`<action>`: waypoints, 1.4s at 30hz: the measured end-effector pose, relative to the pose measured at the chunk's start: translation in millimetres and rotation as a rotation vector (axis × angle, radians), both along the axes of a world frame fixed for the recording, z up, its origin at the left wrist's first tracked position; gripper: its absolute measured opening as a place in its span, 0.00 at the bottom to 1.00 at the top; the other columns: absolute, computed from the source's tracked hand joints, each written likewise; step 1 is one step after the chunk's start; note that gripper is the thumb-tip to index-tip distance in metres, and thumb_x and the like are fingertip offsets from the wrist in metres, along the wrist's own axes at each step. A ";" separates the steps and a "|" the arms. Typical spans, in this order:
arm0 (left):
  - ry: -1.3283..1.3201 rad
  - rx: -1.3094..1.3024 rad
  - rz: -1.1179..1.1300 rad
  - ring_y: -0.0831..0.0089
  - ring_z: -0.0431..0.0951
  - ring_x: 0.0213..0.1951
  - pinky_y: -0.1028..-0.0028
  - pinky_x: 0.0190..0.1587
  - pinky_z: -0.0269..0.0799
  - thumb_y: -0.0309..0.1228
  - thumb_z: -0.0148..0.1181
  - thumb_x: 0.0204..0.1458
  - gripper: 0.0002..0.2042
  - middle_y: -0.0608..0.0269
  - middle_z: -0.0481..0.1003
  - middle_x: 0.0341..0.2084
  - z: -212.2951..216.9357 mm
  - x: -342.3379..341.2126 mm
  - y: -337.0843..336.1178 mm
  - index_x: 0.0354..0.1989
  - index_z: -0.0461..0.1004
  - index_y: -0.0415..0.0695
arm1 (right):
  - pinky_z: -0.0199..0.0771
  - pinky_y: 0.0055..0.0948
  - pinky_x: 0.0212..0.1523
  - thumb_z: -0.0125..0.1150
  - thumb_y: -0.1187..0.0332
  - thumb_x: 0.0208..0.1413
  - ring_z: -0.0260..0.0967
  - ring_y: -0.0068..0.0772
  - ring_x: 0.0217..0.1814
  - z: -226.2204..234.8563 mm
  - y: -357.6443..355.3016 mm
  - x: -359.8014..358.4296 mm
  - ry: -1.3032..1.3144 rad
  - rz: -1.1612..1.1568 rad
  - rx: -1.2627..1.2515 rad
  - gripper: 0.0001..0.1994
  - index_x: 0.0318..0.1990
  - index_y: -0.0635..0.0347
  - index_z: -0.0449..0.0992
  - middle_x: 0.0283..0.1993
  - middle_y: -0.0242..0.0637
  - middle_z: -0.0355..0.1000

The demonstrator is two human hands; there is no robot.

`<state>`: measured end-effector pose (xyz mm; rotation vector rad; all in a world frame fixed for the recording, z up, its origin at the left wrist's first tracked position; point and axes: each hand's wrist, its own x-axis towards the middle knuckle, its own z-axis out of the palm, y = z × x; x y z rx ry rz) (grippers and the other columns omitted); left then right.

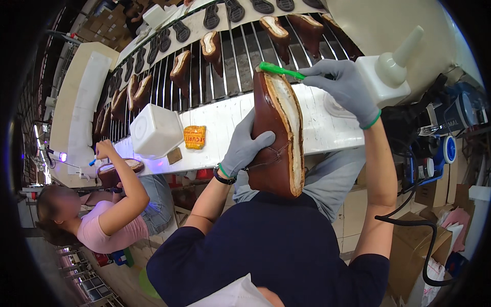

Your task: The person applies glue to the sole of a shoe using a brush. They repeatedly pick up shoes from a conveyor belt, apply glue to the sole, and place them back on the belt.

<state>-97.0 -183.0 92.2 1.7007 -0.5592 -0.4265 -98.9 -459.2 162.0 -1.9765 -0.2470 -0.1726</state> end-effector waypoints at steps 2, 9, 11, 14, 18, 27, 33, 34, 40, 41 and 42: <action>0.074 -0.090 -0.018 0.64 0.75 0.56 0.68 0.59 0.68 0.46 0.65 0.52 0.41 0.48 0.74 0.55 -0.2 1.0 0.3 0.69 0.57 0.36 | 0.66 0.21 0.37 0.65 0.78 0.52 0.68 0.16 0.36 3.8 -5.7 -5.1 0.045 0.078 -0.033 0.12 0.45 0.68 0.82 0.33 0.31 0.75; 0.202 -0.233 -0.033 0.70 0.72 0.55 0.69 0.60 0.65 0.46 0.61 0.57 0.34 0.54 0.73 0.55 4.4 1.2 -1.2 0.65 0.61 0.33 | 0.70 0.23 0.40 0.69 0.76 0.48 0.71 0.20 0.35 9.3 -11.5 -23.0 0.207 0.192 -0.046 0.10 0.40 0.67 0.84 0.32 0.35 0.78; 0.222 -0.255 -0.014 0.70 0.72 0.55 0.70 0.59 0.66 0.47 0.60 0.57 0.34 0.54 0.73 0.54 2.7 1.7 -2.6 0.64 0.63 0.33 | 0.72 0.24 0.40 0.69 0.75 0.49 0.72 0.20 0.35 8.7 -14.0 -27.2 0.215 0.221 -0.068 0.09 0.39 0.66 0.84 0.32 0.36 0.79; 0.240 -0.289 0.039 0.70 0.72 0.53 0.70 0.58 0.66 0.48 0.59 0.58 0.33 0.55 0.74 0.53 0.4 1.9 -2.3 0.62 0.64 0.33 | 0.72 0.24 0.40 0.70 0.75 0.49 0.73 0.22 0.35 6.5 -15.4 -30.1 0.240 0.285 -0.113 0.09 0.39 0.65 0.84 0.31 0.36 0.79; 0.241 -0.348 0.095 0.72 0.73 0.52 0.72 0.56 0.67 0.48 0.59 0.58 0.32 0.57 0.74 0.51 -6.0 6.7 -1.5 0.61 0.64 0.34 | 0.72 0.25 0.39 0.72 0.74 0.47 0.74 0.24 0.33 -4.5 -9.9 -44.1 0.254 0.377 -0.056 0.09 0.37 0.65 0.84 0.31 0.37 0.79; 0.248 -0.365 0.122 0.73 0.73 0.51 0.72 0.56 0.67 0.47 0.58 0.59 0.31 0.57 0.74 0.52 -4.0 10.7 -4.4 0.61 0.65 0.34 | 0.72 0.23 0.39 0.68 0.77 0.49 0.72 0.21 0.34 -5.1 -2.2 -46.8 0.249 0.113 -0.058 0.10 0.40 0.66 0.84 0.31 0.36 0.79; 0.253 -0.361 0.140 0.73 0.73 0.51 0.72 0.56 0.68 0.47 0.58 0.60 0.30 0.57 0.74 0.51 -5.2 13.3 -3.9 0.61 0.65 0.34 | 0.68 0.23 0.35 0.69 0.74 0.51 0.70 0.20 0.31 -5.1 -3.6 -52.6 0.190 0.237 -0.043 0.09 0.41 0.63 0.84 0.30 0.33 0.78; 0.267 -0.357 0.143 0.73 0.73 0.51 0.72 0.56 0.68 0.47 0.57 0.60 0.30 0.58 0.74 0.51 -5.7 14.5 -2.3 0.61 0.65 0.34 | 0.69 0.24 0.35 0.70 0.74 0.50 0.71 0.22 0.31 -4.8 -3.8 -56.0 0.195 0.281 -0.060 0.10 0.40 0.62 0.85 0.30 0.33 0.78; 0.348 -0.315 0.142 0.75 0.74 0.49 0.74 0.54 0.69 0.46 0.55 0.62 0.28 0.59 0.75 0.50 -12.0 19.8 0.8 0.60 0.66 0.34 | 0.72 0.28 0.36 0.73 0.75 0.45 0.75 0.30 0.30 2.4 -1.8 -62.4 0.202 0.435 -0.044 0.11 0.39 0.61 0.85 0.30 0.37 0.79; 0.357 -0.291 0.137 0.76 0.74 0.49 0.74 0.54 0.69 0.46 0.54 0.63 0.27 0.59 0.75 0.49 -14.1 21.0 1.4 0.60 0.67 0.34 | 0.72 0.28 0.36 0.73 0.75 0.45 0.75 0.30 0.30 3.1 -2.1 -61.8 0.208 0.454 -0.044 0.11 0.39 0.61 0.85 0.30 0.37 0.79; 0.397 -0.289 0.136 0.75 0.75 0.49 0.74 0.54 0.70 0.45 0.53 0.63 0.26 0.58 0.75 0.49 -13.1 20.3 1.0 0.59 0.67 0.34 | 0.72 0.28 0.36 0.73 0.75 0.44 0.75 0.30 0.30 3.9 -2.6 -60.1 0.217 0.471 -0.050 0.11 0.39 0.62 0.85 0.29 0.37 0.79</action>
